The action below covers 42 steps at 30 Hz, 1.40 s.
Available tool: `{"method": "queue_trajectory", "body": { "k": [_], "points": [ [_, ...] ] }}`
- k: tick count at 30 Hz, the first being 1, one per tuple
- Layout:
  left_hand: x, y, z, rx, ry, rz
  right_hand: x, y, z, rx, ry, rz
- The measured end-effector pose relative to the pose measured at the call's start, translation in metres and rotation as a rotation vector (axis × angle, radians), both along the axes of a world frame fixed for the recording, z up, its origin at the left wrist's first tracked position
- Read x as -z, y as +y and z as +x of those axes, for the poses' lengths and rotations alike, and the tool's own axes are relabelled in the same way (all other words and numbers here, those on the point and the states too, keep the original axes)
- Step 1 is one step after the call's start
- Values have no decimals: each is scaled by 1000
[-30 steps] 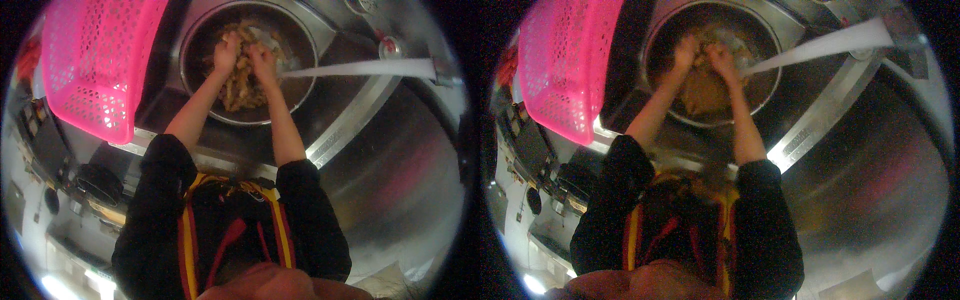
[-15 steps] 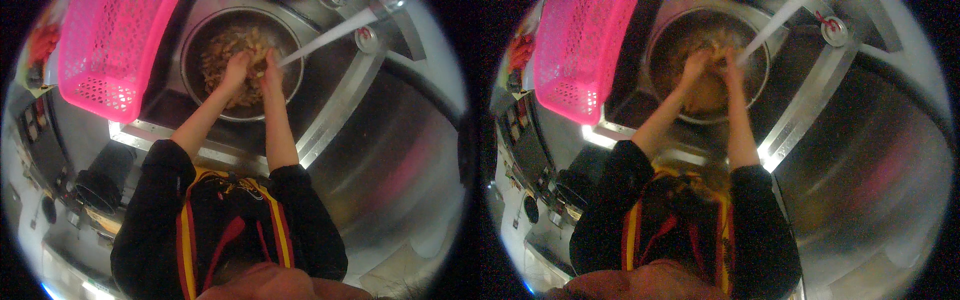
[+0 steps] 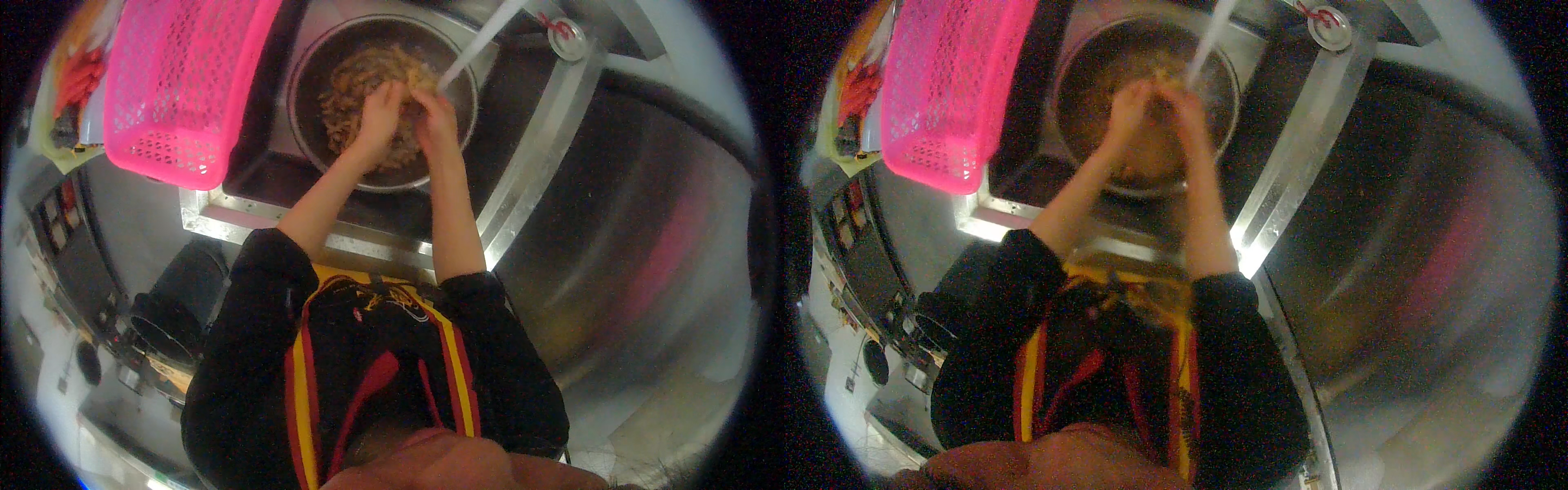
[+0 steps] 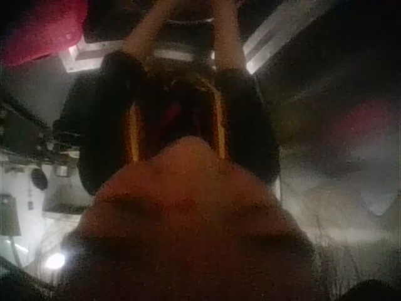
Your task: The person washes ginger pieces by hand in a metal bowl under running water in a kitchen sink. They repeatedly rub and rinse the ginger, then transfer the washed pieces into a pink plastic basket. The person also rinses the bowl and briefly discards a small piece into a nearby bin.
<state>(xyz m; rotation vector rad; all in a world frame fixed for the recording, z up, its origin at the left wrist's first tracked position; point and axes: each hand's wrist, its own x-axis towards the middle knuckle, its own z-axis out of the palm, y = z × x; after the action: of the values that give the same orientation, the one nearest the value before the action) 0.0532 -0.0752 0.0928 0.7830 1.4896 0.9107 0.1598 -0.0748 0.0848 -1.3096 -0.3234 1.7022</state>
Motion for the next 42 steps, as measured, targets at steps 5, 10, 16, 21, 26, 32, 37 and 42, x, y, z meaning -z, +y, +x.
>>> {"method": "queue_trajectory", "body": {
  "k": [5, 10, 16, 21, 26, 32, 37, 42],
  "points": [
    [-15, -4, 0, 29, -46, 72, -14, -2, 0, -6, -38, -33],
    [-22, -6, -1, 65, 2, 125, -11, -4, -1, -24, -71, 36],
    [-7, -10, -2, 114, 26, 159, -13, -1, -1, 29, -90, 51],
    [10, -8, 7, 207, -94, 75, -4, 1, 2, 103, -253, -94],
    [-4, 18, 9, 308, -242, -228, 15, -1, 13, -3, -422, -53],
    [5, 63, 43, 395, -64, -55, 11, -3, 25, 318, -11, -68],
    [34, 99, 60, 510, 16, 143, -3, -7, 36, 211, -176, -118],
    [6, 95, 27, 404, 82, 12, 0, -12, 48, 224, -187, -119]
  ]
}}
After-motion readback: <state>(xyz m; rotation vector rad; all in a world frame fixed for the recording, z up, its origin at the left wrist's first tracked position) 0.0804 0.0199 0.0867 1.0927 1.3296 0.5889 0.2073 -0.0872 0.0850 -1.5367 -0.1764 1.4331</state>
